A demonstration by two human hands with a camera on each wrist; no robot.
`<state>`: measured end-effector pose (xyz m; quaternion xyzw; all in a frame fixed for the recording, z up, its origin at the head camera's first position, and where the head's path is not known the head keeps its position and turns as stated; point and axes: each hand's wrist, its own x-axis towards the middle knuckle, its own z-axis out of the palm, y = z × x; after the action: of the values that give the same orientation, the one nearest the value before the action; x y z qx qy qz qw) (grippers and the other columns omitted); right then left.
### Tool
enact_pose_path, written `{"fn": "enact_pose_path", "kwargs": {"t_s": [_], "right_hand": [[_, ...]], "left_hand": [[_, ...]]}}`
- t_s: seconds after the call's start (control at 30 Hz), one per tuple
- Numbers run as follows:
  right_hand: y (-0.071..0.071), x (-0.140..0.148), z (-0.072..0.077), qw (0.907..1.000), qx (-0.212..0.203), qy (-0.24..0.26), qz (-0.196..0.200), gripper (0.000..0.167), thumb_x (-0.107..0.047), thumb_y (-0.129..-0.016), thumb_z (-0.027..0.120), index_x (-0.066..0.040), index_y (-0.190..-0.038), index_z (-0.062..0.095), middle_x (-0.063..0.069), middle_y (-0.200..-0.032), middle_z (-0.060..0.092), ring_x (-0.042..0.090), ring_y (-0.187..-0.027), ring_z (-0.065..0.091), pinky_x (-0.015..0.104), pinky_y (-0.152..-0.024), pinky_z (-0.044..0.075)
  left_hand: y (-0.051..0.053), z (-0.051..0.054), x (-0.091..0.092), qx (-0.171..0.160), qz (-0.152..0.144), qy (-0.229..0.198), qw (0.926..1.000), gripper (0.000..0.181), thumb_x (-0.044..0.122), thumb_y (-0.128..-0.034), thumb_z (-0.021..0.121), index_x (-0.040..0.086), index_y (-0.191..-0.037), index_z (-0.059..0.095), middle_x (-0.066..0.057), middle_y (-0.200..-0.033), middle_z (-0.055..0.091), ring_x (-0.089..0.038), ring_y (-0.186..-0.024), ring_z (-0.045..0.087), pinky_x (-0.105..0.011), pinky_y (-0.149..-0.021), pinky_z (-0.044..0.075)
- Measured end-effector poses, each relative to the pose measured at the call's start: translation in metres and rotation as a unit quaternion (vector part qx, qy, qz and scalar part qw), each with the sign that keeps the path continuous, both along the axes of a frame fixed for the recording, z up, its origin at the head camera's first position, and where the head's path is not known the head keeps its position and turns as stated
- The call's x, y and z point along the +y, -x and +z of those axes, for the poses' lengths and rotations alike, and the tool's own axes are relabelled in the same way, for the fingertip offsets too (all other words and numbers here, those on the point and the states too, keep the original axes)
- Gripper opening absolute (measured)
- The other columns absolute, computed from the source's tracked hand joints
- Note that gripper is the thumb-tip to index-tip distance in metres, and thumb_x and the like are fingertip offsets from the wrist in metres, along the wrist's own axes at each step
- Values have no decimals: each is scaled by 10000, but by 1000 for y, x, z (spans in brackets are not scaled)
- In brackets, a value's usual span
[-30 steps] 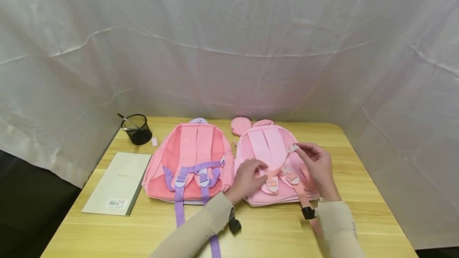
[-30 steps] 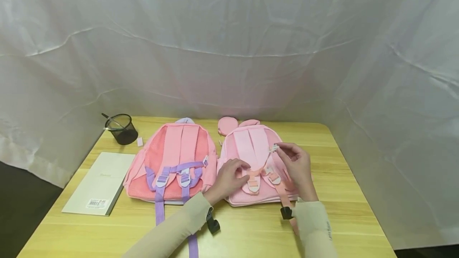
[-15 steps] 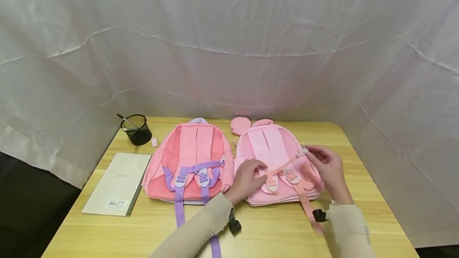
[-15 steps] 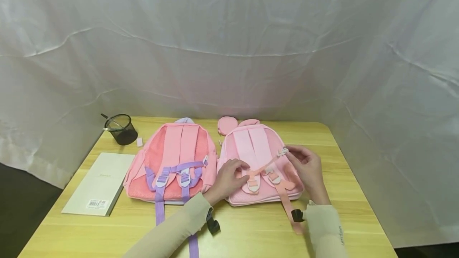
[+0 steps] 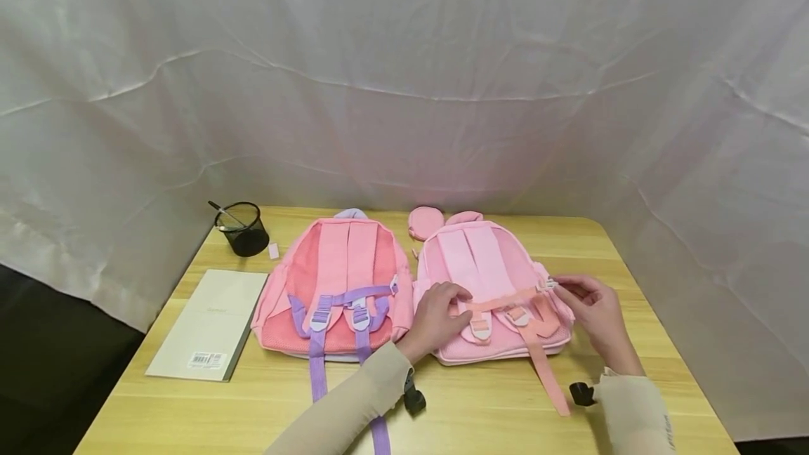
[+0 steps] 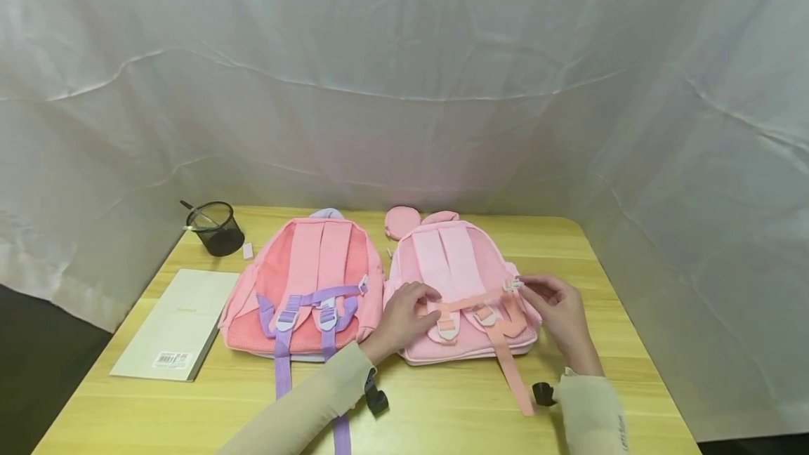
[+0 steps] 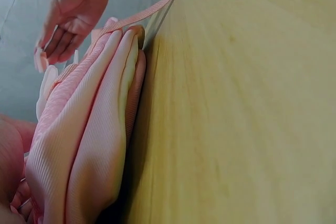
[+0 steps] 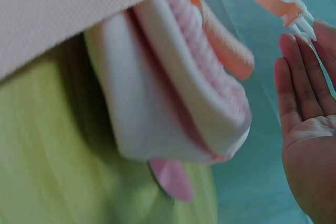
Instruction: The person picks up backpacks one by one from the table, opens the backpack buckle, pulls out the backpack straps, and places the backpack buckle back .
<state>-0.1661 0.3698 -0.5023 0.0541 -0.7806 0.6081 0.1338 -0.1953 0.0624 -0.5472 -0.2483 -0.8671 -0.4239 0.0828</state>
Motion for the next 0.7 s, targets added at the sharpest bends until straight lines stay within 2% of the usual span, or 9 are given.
{"fn": "enact_pose_path", "kwargs": {"t_s": [0.33, 0.53, 0.7], "right_hand": [[-5, 16, -13, 9987, -138, -268, 418, 272, 46, -944, 699, 154, -1185, 638, -117, -1068, 746, 3, -977, 684, 144, -842, 554], [-8, 21, -18, 9958, -247, -838, 277, 271, -39, -959, 719, 80, -1199, 682, -123, -1077, 739, -15, -984, 668, 124, -848, 536], [-8, 25, -18, 9933, -154, -1131, 202, 265, -72, -965, 723, 60, -1193, 698, -118, -1121, 736, -62, -1063, 632, 66, -959, 448]], "left_hand": [[0, -2, -2, -32, -3, 63, 10000, 250, 232, -883, 797, 176, -1114, 722, 39, -1074, 709, -131, -983, 589, -261, -874, 457], [0, -3, -2, -40, 47, 79, 9999, 251, 240, -878, 800, 187, -1111, 723, 54, -1070, 708, -110, -981, 586, -254, -878, 460], [2, -5, -1, 21, 46, 48, 10000, 258, 244, -878, 802, 188, -1117, 723, 58, -1065, 709, -102, -981, 588, -249, -882, 461]]}}
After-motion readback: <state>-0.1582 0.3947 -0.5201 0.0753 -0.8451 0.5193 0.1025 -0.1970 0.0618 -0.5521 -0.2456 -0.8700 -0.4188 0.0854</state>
